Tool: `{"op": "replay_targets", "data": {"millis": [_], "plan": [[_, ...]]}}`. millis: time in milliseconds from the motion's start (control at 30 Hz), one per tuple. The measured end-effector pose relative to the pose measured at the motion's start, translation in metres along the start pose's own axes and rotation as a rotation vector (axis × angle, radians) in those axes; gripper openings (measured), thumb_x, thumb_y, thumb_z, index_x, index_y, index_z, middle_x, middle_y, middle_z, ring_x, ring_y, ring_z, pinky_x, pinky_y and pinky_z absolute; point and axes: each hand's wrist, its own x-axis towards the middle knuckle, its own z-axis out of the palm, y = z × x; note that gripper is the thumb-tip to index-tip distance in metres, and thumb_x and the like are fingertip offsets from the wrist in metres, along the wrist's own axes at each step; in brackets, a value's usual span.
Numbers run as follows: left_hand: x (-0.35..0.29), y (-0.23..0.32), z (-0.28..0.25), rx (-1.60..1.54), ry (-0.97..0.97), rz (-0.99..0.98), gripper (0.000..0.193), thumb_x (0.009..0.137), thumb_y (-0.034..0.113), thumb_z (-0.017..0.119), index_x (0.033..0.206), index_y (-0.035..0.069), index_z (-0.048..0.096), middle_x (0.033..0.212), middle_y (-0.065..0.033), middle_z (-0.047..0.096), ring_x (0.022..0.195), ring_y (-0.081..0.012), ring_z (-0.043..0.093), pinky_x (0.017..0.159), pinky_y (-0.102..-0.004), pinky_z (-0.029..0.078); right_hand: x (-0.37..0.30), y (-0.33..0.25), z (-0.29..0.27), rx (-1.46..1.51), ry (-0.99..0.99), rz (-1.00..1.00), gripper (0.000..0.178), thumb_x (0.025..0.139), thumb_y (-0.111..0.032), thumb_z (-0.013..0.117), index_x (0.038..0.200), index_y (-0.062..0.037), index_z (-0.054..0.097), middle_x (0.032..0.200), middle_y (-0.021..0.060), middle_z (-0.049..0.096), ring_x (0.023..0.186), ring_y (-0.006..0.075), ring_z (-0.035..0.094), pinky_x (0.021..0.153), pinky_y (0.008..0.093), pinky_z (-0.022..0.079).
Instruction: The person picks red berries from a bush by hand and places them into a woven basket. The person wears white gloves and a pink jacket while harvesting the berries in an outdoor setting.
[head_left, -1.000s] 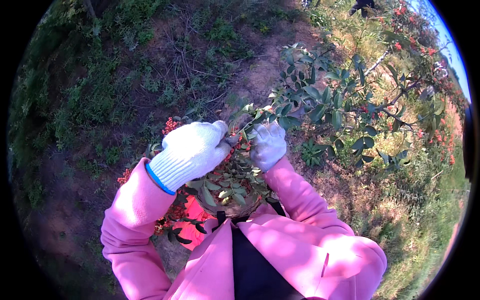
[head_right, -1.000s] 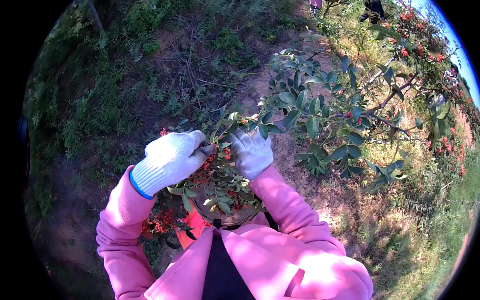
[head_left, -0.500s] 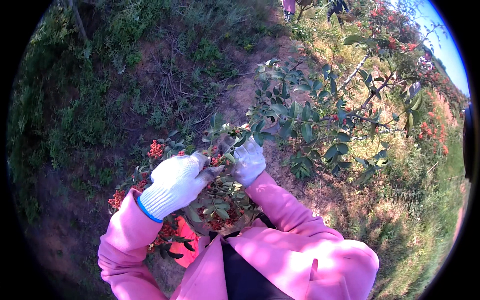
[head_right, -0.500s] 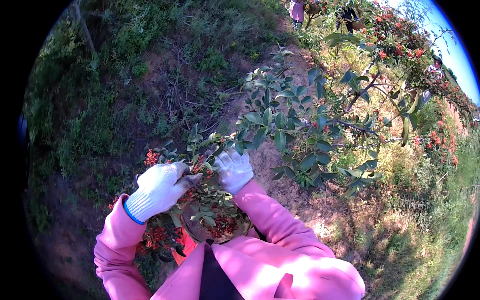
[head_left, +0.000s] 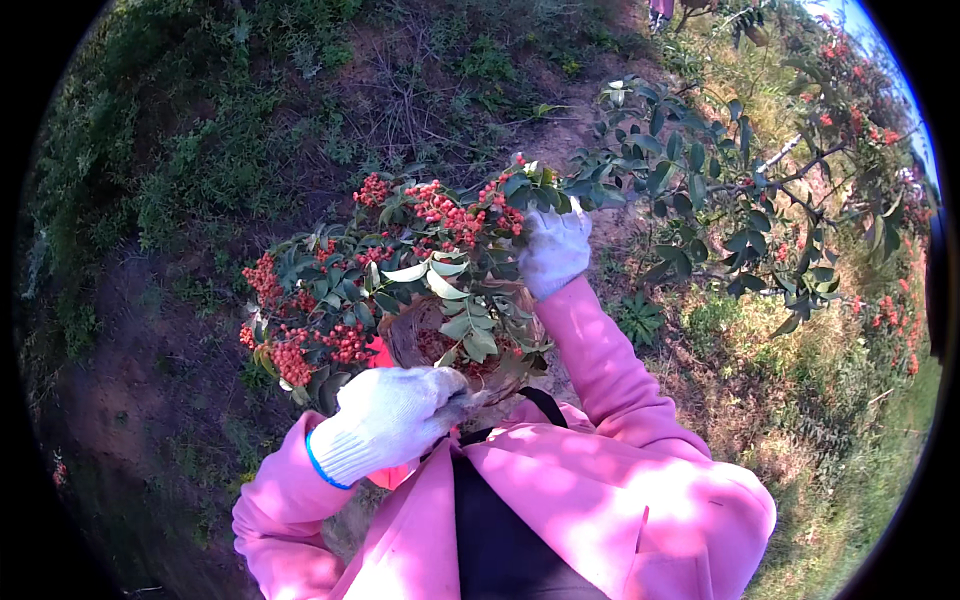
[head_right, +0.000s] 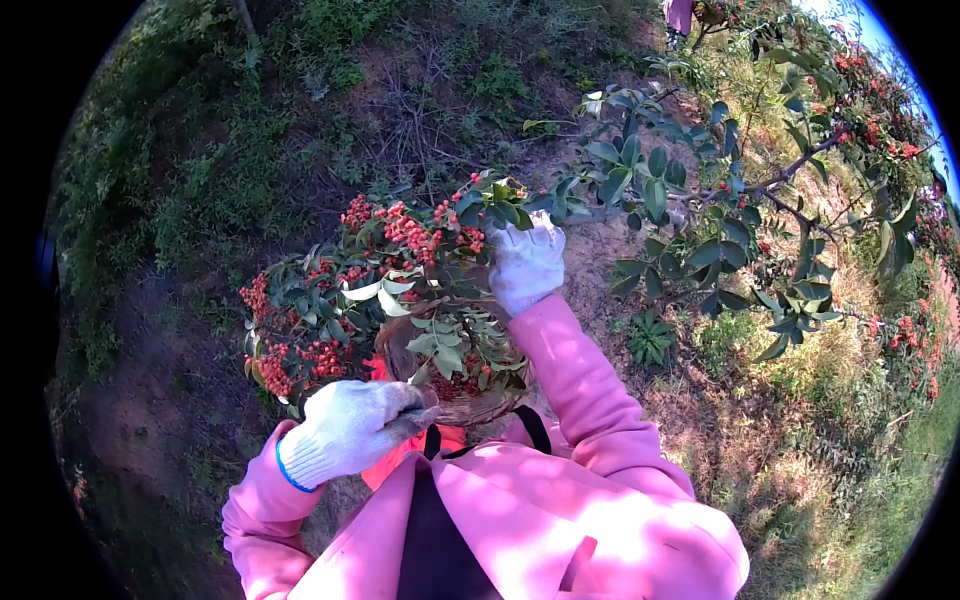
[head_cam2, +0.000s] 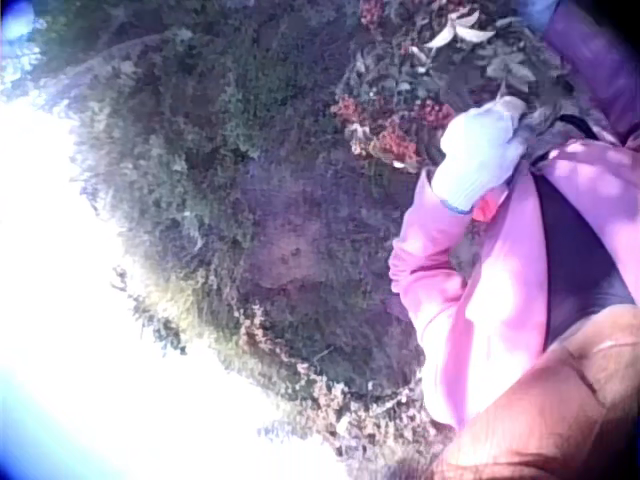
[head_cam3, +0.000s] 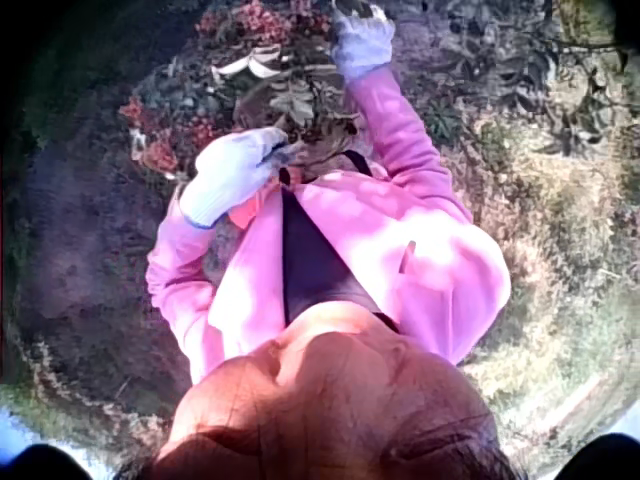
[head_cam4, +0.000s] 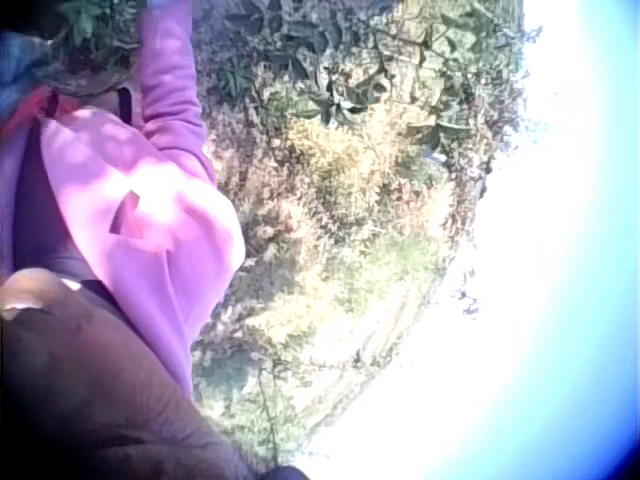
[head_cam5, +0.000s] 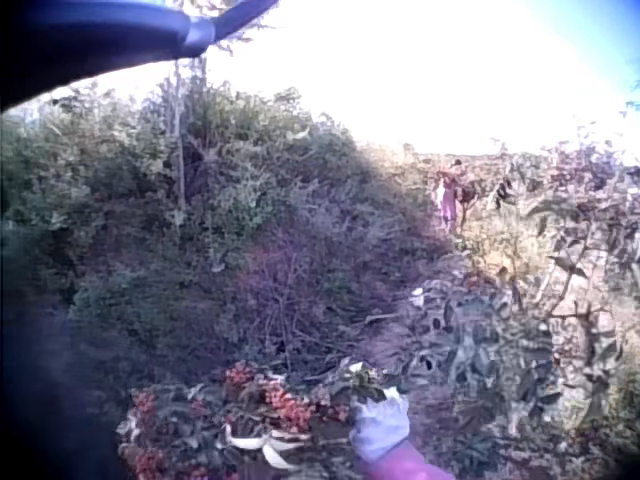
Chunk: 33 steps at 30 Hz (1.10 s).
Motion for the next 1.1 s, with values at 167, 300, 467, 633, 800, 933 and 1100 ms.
{"op": "replay_targets", "data": {"millis": [167,300,467,633,800,933,1100], "plan": [[0.04,-0.042,0.11,0.188,0.048,-0.212,0.033,0.082,0.038,0.062,0.092,0.007,0.062,0.083,-0.0132,0.065,0.072,-0.0308,0.065,0.059,-0.0429,0.051,0.003,-0.001,0.001,0.006,-0.135,0.026,0.044,0.064,-0.015,0.065,0.107,-0.0131,0.06,0.112,0.006,0.057,0.11,0.0314,0.048,0.091,0.047,0.036],[0.08,-0.091,0.178,0.186,0.13,-0.666,0.03,0.078,0.035,0.063,0.087,0.006,0.064,0.08,-0.0122,0.066,0.069,-0.031,0.065,0.059,-0.0412,0.051,-0.006,0.0,-0.002,0.045,-0.033,-0.03,0.041,0.065,-0.009,0.064,0.106,-0.0129,0.061,0.107,0.0063,0.06,0.103,0.0322,0.053,0.089,0.0473,0.039],[0.036,-0.028,0.079,0.1,-0.247,-0.139,0.035,0.083,0.045,0.056,0.095,0.014,0.065,0.078,-0.0096,0.065,0.077,-0.0292,0.065,0.063,-0.0405,0.052,-0.01,-0.004,-0.007,0.07,-0.078,-0.02,0.043,0.066,-0.01,0.063,0.109,-0.0172,0.061,0.107,0.0026,0.062,0.102,0.0292,0.053,0.087,0.0462,0.039],[0.019,0.042,-0.039,-0.074,0.483,0.261,0.024,0.075,0.013,0.07,0.098,0.007,0.068,0.073,-0.0085,0.066,0.063,-0.0232,0.065,0.056,-0.0313,0.052,-0.016,0.0,-0.004,0.054,-0.129,0.003,0.041,0.069,-0.015,0.06,0.11,-0.0213,0.061,0.106,-0.0037,0.062,0.108,0.0249,0.049,0.084,0.0445,0.038],[0.082,0.024,-0.064,0.175,0.739,0.024,0.045,0.07,0.03,0.075,0.105,0.004,0.063,0.091,-0.0109,0.066,0.076,-0.0242,0.066,0.067,-0.0313,0.051,-0.018,0.001,-0.016,0.13,-0.025,-0.03,0.048,0.062,-0.012,0.064,0.111,-0.0167,0.062,0.112,0.0025,0.061,0.109,0.0286,0.05,0.087,0.0463,0.038],[0.102,0.023,-0.048,0.334,0.554,0.011,0.051,0.067,0.046,0.073,0.1,0.009,0.066,0.088,-0.0101,0.066,0.08,-0.0272,0.065,0.069,-0.0345,0.051,-0.016,0.001,-0.025,0.198,0.012,-0.065,0.052,0.06,-0.01,0.065,0.112,-0.015,0.062,0.113,0.0059,0.06,0.108,0.0321,0.052,0.089,0.0483,0.039],[0.114,0.022,-0.042,0.427,0.577,0.009,0.035,0.073,0.038,0.07,0.092,0.009,0.064,0.075,-0.0084,0.063,0.069,-0.0276,0.064,0.06,-0.0368,0.051,-0.021,0.003,-0.02,0.111,-0.035,-0.074,0.048,0.063,-0.014,0.064,0.111,-0.0172,0.061,0.113,0.0003,0.06,0.109,0.0259,0.05,0.081,0.0444,0.039]]}}
